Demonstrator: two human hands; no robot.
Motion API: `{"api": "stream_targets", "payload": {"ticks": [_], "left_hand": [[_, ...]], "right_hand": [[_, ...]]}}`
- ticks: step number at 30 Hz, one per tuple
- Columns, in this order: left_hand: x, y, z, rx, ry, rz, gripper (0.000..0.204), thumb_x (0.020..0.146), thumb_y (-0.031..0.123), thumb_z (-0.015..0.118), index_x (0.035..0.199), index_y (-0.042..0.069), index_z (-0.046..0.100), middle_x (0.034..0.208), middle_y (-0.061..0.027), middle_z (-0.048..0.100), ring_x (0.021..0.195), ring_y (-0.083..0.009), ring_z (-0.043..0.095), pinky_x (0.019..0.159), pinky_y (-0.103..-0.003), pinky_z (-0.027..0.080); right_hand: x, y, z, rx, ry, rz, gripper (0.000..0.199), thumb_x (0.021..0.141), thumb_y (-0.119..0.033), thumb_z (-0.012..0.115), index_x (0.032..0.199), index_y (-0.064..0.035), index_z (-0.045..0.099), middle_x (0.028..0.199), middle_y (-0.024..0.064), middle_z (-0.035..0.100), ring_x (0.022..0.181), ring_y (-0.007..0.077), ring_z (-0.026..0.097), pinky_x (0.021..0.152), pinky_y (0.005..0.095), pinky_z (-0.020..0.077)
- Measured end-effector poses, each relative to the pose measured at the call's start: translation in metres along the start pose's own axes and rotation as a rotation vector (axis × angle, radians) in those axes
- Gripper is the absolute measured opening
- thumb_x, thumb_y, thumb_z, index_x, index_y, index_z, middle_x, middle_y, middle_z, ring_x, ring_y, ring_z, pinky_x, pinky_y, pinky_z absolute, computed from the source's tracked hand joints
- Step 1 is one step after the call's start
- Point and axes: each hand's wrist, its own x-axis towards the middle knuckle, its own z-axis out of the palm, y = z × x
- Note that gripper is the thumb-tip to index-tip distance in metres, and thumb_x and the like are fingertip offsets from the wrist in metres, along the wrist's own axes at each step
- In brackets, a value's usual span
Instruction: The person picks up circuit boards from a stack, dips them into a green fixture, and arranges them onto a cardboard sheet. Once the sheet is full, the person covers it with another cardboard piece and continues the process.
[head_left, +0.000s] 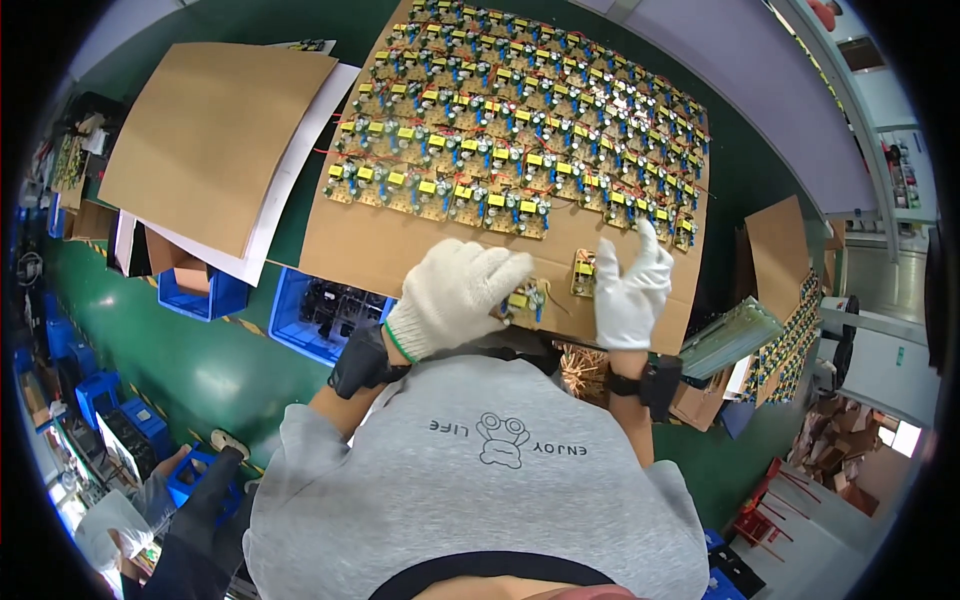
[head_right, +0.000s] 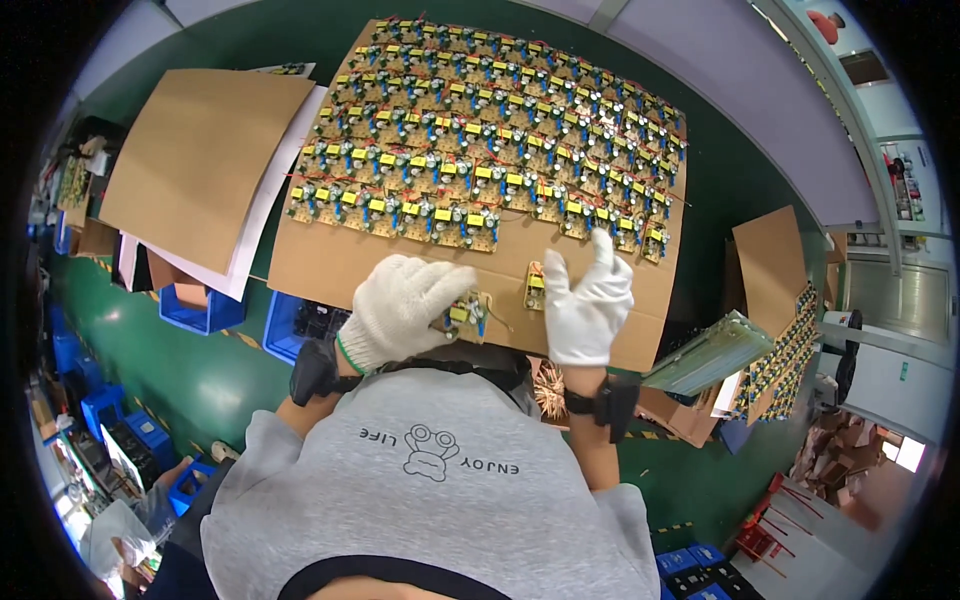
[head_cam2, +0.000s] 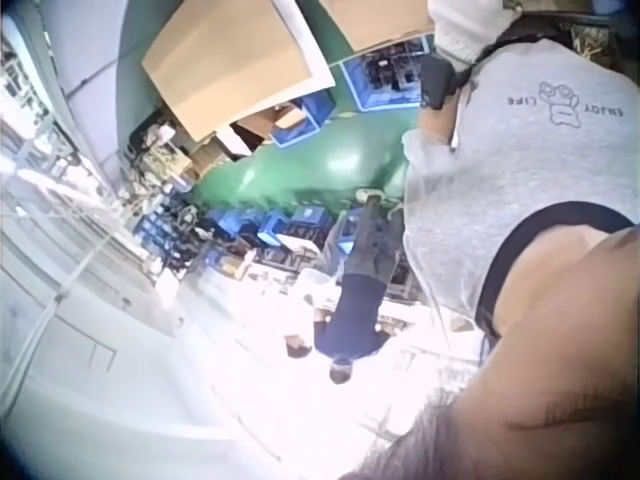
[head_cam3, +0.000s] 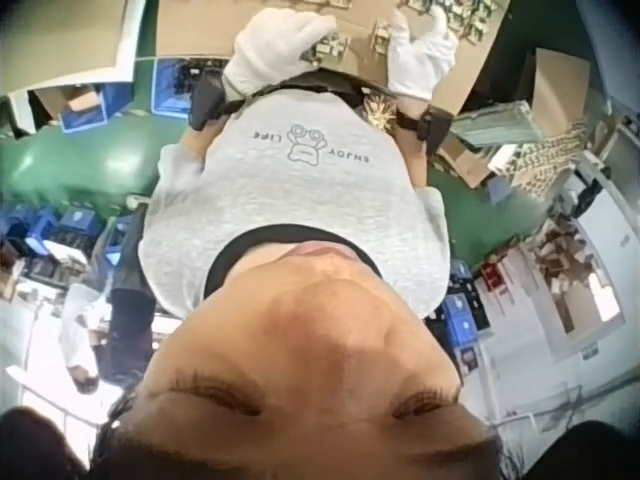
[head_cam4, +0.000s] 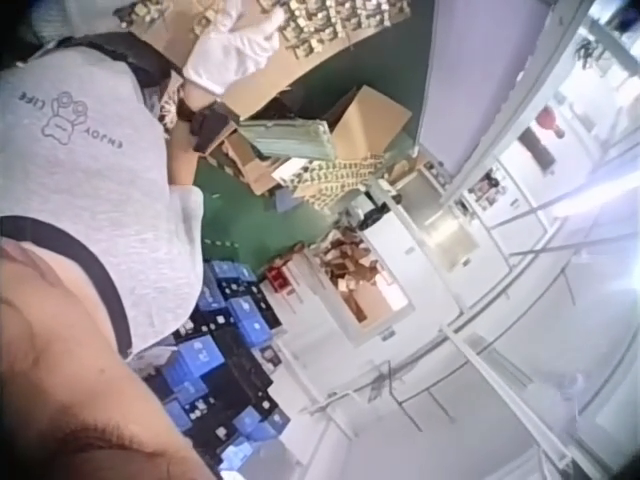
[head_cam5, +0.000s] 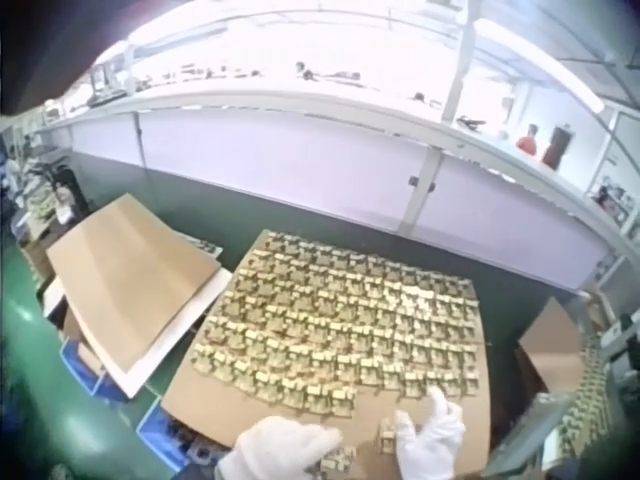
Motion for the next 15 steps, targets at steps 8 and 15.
{"api": "stream_targets", "payload": {"ticks": [8,15], "left_hand": [[0.025,0.017,0.002,0.071,-0.167,-0.055,0.058,0.057,0.023,0.08,0.11,0.015,0.057,0.114,-0.0034,0.06,0.084,-0.0212,0.061,0.076,-0.034,0.047],[0.02,0.017,-0.001,0.063,-0.127,-0.094,0.062,0.056,0.022,0.081,0.112,0.014,0.057,0.115,-0.0045,0.061,0.083,-0.0226,0.061,0.075,-0.034,0.047]], "right_hand": [[0.003,0.023,-0.015,0.43,-0.467,-0.228,0.062,0.061,-0.014,0.083,0.117,-0.0064,0.058,0.091,0.0128,0.062,0.083,0.0305,0.061,0.071,0.0385,0.0503],[0.032,-0.011,0.009,0.423,-0.345,-0.172,0.054,0.067,-0.021,0.084,0.113,-0.0067,0.06,0.091,0.0148,0.063,0.08,0.0309,0.063,0.072,0.039,0.0507]]}}
